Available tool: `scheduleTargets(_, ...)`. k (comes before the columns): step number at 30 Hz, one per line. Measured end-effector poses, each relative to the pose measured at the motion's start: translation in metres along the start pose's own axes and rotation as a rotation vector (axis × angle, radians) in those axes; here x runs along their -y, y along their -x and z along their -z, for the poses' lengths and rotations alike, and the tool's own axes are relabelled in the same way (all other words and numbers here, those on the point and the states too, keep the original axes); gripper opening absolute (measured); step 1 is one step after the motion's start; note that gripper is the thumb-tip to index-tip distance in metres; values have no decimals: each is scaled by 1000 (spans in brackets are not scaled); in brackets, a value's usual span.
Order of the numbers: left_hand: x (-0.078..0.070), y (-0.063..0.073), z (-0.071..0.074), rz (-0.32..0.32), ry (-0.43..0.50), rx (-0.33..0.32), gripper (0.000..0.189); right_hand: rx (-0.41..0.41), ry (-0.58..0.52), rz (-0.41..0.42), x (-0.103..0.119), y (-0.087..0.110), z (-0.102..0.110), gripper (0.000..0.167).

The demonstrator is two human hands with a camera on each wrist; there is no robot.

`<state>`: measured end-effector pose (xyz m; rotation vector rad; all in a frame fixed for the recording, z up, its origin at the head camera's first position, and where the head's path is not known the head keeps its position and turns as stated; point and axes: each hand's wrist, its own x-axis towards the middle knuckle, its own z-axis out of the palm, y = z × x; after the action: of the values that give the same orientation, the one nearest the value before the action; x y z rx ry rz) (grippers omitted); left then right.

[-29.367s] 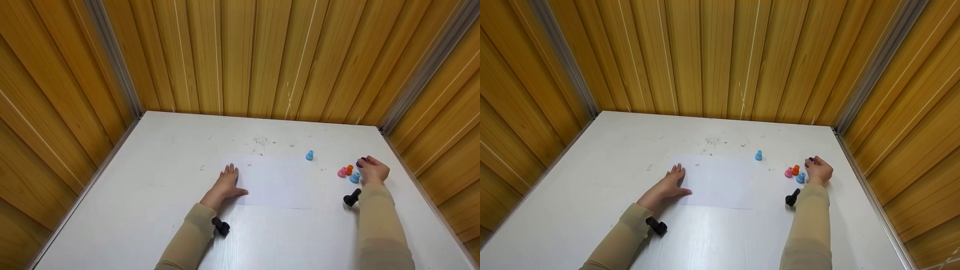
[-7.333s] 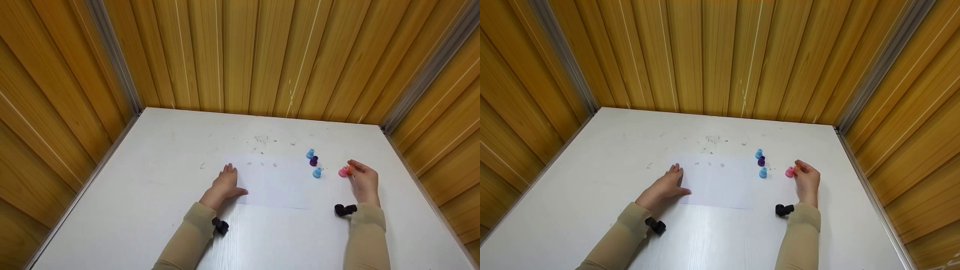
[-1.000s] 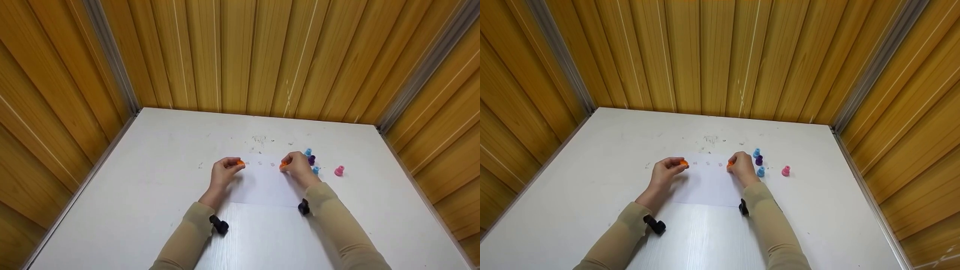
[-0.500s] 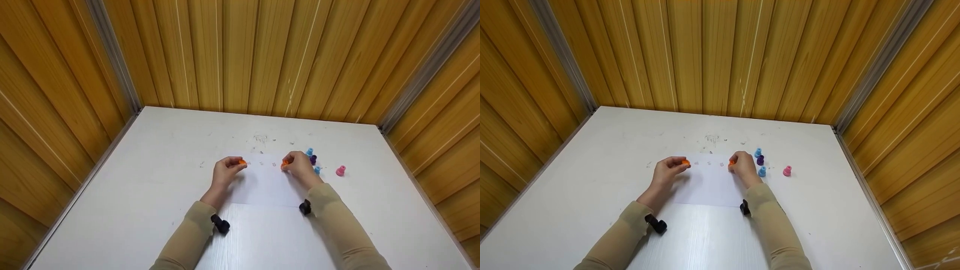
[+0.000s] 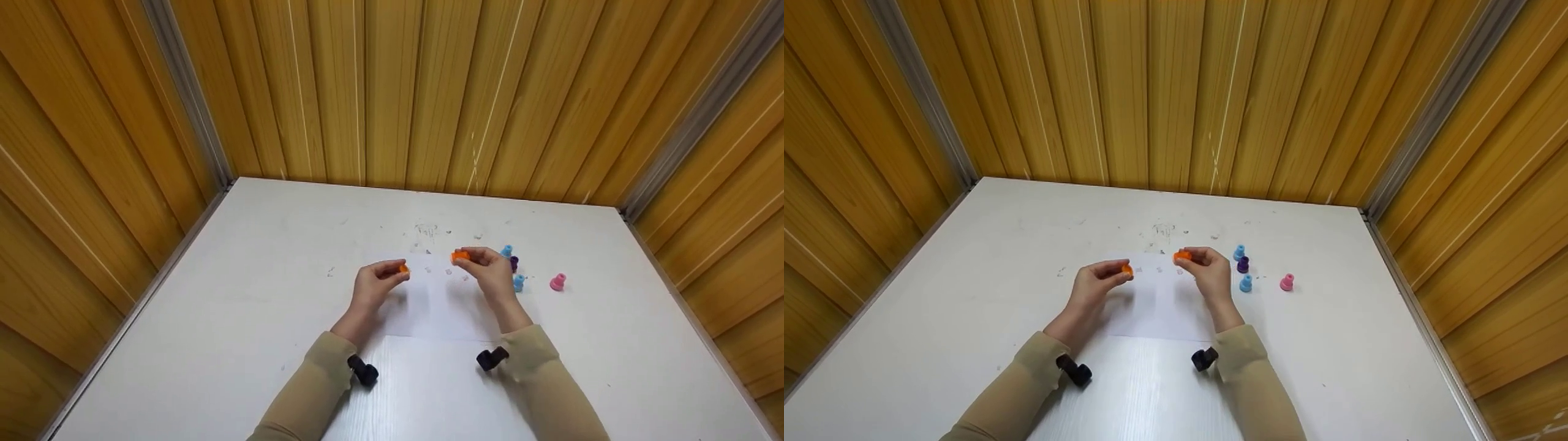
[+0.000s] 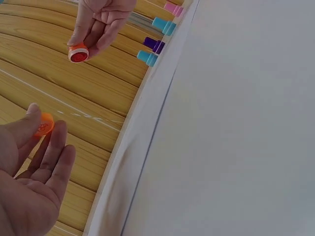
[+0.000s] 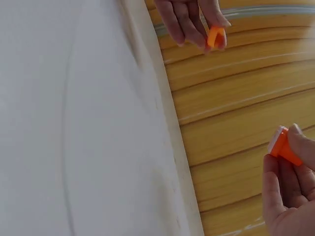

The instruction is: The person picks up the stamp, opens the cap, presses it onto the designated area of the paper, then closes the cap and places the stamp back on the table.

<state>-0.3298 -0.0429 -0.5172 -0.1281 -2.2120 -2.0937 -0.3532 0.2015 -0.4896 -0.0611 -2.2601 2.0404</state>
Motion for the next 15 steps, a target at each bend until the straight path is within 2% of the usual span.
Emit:
scheduleTargets(5, -2, 4, -7, -24, -15, 44, 31, 62, -148, -30, -7, 15, -25, 27)
scheduleTargets(9, -3, 6, -12, -56, -31, 74, 31, 85, -226, -33, -10, 24, -40, 24)
scheduleTargets(15, -4, 10, -16, -70, 4, 102, 31, 95, -245, -38, -13, 29, -47, 22)
